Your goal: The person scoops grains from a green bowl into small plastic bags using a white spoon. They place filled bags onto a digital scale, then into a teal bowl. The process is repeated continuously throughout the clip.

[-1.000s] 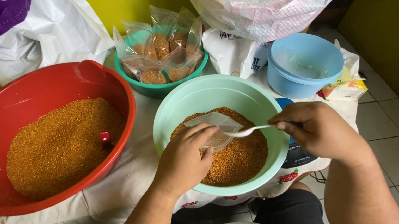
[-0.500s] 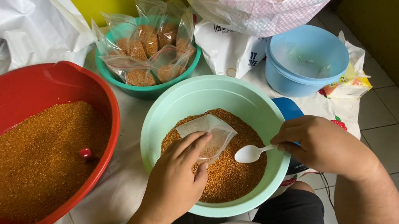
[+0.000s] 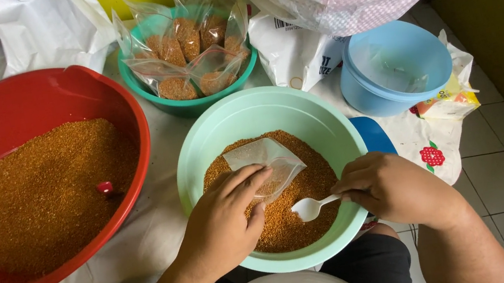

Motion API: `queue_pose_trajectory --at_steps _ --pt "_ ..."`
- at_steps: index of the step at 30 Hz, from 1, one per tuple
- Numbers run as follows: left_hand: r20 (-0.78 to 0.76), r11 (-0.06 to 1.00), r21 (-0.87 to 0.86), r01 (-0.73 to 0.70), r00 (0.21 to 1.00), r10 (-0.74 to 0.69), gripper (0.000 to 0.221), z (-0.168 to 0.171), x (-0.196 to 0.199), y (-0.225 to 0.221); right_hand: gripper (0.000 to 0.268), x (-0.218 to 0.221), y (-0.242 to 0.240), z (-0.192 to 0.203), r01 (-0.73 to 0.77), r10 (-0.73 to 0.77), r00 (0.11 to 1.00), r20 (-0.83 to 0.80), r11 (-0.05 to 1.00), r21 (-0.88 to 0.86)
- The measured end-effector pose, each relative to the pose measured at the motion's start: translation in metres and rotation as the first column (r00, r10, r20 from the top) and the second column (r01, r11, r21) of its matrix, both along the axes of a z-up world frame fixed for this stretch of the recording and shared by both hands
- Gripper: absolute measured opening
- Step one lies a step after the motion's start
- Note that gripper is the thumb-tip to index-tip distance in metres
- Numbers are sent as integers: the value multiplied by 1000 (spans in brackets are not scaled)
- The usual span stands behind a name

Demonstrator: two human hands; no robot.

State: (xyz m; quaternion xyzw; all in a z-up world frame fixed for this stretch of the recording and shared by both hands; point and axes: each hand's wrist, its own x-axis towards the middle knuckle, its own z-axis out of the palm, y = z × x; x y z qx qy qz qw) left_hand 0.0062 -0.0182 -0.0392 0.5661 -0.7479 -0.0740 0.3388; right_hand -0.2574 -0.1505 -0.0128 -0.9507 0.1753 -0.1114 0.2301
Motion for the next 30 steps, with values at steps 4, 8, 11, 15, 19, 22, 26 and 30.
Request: queue_pose_trajectory --at_steps 4,8,11,15,19,22,26,30 --pt "-8 1000 -18 4 1000 -4 47 0 1 1 21 5 3 -1 -10 11 1000 -7 999 43" --pt "-14 1000 -19 1 1000 -2 48 -2 1 1 21 -5 -3 -8 -5 5 1000 1 998 59" --pt "-41 1000 4 -1 999 2 50 -3 1 0 20 -12 -2 -3 50 -53 998 45 996 74" --pt "-59 997 77 27 998 -23 48 12 2 6 19 -6 8 22 118 -146 978 150 976 181" --pt "-85 992 104 67 995 -59 44 21 2 8 18 5 11 25 200 -251 943 217 952 232" --pt "-51 987 155 49 998 -42 45 20 1 9 17 2 13 23 194 -245 936 253 958 211" --pt "-49 989 143 39 998 -32 44 23 0 13 16 -16 18 20 261 -315 910 269 940 218" --pt "-46 992 121 33 999 -27 45 25 -1 14 14 -22 21 5 355 -378 905 196 924 143"
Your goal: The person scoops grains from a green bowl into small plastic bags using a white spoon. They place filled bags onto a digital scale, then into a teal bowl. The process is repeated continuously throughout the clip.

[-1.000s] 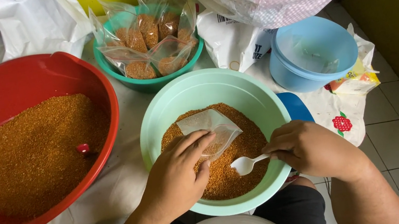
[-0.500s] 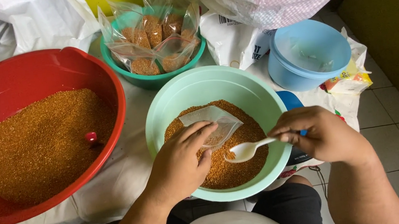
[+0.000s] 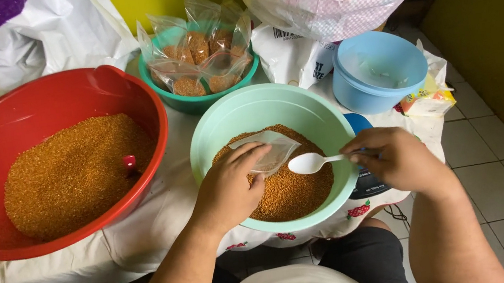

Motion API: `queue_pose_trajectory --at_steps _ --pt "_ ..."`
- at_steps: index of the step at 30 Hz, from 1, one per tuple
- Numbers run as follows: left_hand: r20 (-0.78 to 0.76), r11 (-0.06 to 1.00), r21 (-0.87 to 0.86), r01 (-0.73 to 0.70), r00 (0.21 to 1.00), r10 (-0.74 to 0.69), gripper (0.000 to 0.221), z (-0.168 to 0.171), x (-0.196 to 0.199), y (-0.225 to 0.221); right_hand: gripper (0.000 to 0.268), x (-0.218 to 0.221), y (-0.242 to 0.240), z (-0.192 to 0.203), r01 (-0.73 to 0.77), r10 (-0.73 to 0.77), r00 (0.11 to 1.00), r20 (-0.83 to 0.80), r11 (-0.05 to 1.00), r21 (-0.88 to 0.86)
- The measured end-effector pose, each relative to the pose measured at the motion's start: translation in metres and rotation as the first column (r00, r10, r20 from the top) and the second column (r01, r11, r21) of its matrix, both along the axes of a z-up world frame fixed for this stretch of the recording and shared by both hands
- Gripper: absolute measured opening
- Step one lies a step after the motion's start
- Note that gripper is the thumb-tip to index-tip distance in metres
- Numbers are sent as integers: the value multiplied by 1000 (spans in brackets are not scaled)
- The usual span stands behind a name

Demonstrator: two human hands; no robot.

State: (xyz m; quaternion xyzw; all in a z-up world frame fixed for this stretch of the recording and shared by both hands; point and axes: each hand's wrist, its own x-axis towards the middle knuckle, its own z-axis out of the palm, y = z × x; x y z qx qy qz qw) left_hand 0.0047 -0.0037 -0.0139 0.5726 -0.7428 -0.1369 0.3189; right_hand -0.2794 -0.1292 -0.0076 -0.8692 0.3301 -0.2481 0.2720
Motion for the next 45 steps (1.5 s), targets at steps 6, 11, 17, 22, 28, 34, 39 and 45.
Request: queue_pose_trajectory --at_steps 6,11,17,22,28,34,39,45 --pt "-6 1000 -10 -2 1000 2 46 -4 -1 -1 16 21 21 -2 31 -45 973 -224 997 -65" --pt "-22 1000 14 -27 999 27 46 -1 -3 2 16 34 34 -1 0 -37 950 -309 993 -118" --pt "-36 1000 21 -22 999 23 47 -4 -2 4 17 37 40 1 -7 -6 949 -316 999 -39" --pt "-56 998 49 -33 998 36 47 3 -4 6 16 25 36 12 -103 102 991 -85 995 -3" --pt "-44 998 62 -23 999 26 47 5 -3 1 14 25 19 25 -7 7 1000 -3 998 -62" --pt "-31 998 61 -25 999 27 46 8 -3 1 14 22 14 32 15 -14 1000 12 996 -88" --pt "-37 993 -100 -62 998 59 53 -37 1 -14 23 -13 2 17 -58 51 995 -85 994 -93" --pt "-8 1000 9 -24 1000 24 48 -14 1 -9 17 11 7 10 8 -25 959 -283 998 -60"
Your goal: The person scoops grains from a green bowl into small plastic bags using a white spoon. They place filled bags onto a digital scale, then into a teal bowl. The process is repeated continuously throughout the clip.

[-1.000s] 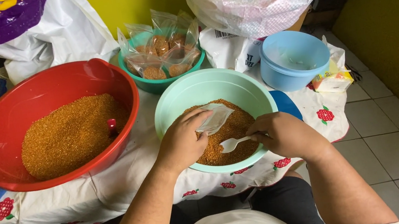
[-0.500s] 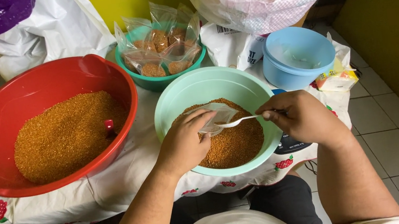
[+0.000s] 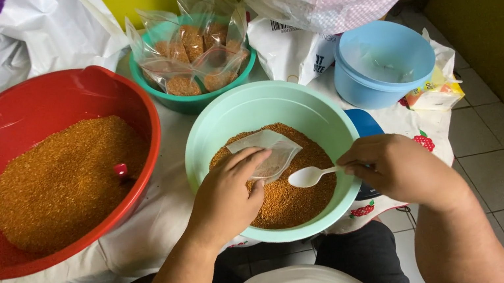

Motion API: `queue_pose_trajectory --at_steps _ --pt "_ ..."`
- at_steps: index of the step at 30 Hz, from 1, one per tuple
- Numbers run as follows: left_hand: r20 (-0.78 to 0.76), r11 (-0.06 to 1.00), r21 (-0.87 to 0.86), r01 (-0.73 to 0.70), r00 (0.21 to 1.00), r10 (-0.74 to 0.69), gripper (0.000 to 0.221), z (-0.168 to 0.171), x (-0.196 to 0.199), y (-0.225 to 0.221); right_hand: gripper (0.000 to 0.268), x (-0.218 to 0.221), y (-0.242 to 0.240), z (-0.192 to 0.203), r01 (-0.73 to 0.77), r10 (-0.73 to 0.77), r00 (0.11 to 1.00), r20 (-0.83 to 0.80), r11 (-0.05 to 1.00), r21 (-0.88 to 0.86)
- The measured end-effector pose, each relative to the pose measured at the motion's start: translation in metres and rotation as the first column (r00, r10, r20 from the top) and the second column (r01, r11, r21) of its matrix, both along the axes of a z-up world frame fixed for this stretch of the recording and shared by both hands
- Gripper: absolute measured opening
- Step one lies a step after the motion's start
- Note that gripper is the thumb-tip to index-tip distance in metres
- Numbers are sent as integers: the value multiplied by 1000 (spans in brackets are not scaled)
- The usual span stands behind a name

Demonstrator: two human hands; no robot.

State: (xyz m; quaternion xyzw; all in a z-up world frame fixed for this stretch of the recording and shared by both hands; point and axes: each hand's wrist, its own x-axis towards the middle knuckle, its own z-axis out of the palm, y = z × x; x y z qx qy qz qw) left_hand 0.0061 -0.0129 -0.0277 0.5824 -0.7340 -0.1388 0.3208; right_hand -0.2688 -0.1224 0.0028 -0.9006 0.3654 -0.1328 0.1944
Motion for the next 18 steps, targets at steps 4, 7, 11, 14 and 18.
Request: queue_pose_trajectory --at_steps 4,7,11,14,18 --pt "25 998 60 18 999 -20 44 9 -1 2 11 16 2 -2 -94 92 995 -22 988 -122" --pt "26 999 8 40 999 -41 42 9 2 1 9 21 3 -10 -149 145 989 -35 976 -159" --pt "30 999 10 51 998 -51 42 9 2 0 9 23 3 -19 -209 209 978 -14 966 -149" --pt "39 999 -1 52 998 -52 42 10 3 -1 10 25 3 -19 -251 257 966 43 962 -109" --pt "18 998 0 60 998 -60 44 8 4 -1 10 24 4 -18 -286 290 952 97 957 -53"
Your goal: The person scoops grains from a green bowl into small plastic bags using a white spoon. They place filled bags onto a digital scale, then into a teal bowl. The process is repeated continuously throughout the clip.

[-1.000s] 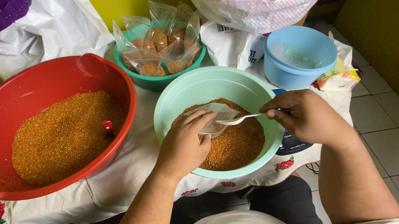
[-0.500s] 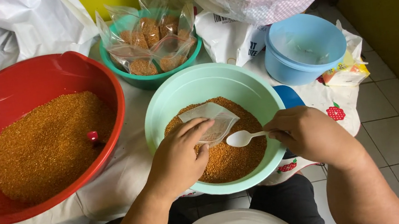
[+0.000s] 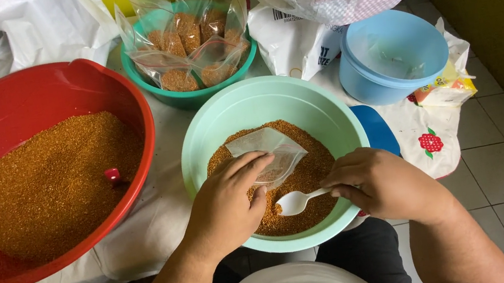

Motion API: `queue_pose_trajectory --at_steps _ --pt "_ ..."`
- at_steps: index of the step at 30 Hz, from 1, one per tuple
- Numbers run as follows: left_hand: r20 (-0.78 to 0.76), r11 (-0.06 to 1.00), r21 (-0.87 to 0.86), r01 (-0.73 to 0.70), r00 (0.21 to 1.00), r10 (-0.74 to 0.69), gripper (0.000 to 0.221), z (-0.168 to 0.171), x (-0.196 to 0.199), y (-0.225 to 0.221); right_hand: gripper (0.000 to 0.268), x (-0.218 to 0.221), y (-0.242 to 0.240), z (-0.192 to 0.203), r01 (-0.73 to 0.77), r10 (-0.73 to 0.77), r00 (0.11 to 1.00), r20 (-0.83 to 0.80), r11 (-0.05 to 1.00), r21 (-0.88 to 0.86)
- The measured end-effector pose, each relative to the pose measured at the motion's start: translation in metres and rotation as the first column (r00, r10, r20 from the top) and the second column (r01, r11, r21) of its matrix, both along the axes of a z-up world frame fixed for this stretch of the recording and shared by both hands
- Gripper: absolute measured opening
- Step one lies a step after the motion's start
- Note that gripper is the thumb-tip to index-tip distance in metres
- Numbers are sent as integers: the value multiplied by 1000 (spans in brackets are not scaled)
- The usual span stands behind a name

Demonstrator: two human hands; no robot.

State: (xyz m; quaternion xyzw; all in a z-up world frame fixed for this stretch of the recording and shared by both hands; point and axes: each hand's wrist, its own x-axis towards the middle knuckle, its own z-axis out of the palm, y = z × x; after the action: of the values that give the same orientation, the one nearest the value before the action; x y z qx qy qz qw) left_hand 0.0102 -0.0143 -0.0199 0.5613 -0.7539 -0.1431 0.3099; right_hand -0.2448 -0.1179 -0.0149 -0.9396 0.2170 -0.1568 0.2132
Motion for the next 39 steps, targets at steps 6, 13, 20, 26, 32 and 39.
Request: queue_pose_trajectory --at_steps 6,13,20,26,32,39 --pt "-23 1000 -4 -10 1000 10 44 1 -1 1 14 -10 2 24 2 -13 991 130 996 91" --pt "-11 990 -113 -81 997 80 50 -27 -3 -3 32 -27 -10 16 70 -73 983 169 997 21" --pt "-12 989 -110 -94 996 93 51 -28 -4 -2 21 -41 -12 12 176 -184 981 61 978 115" --pt "-30 999 10 -38 999 39 44 3 -4 3 10 -9 3 21 114 -114 993 -14 993 1" --pt "-1 999 -31 -27 1000 27 44 -3 -2 4 10 4 11 23 45 -44 999 -31 998 41" --pt "-1 999 -28 -26 1000 26 44 -1 -2 4 12 -1 8 19 30 -33 999 11 986 167"
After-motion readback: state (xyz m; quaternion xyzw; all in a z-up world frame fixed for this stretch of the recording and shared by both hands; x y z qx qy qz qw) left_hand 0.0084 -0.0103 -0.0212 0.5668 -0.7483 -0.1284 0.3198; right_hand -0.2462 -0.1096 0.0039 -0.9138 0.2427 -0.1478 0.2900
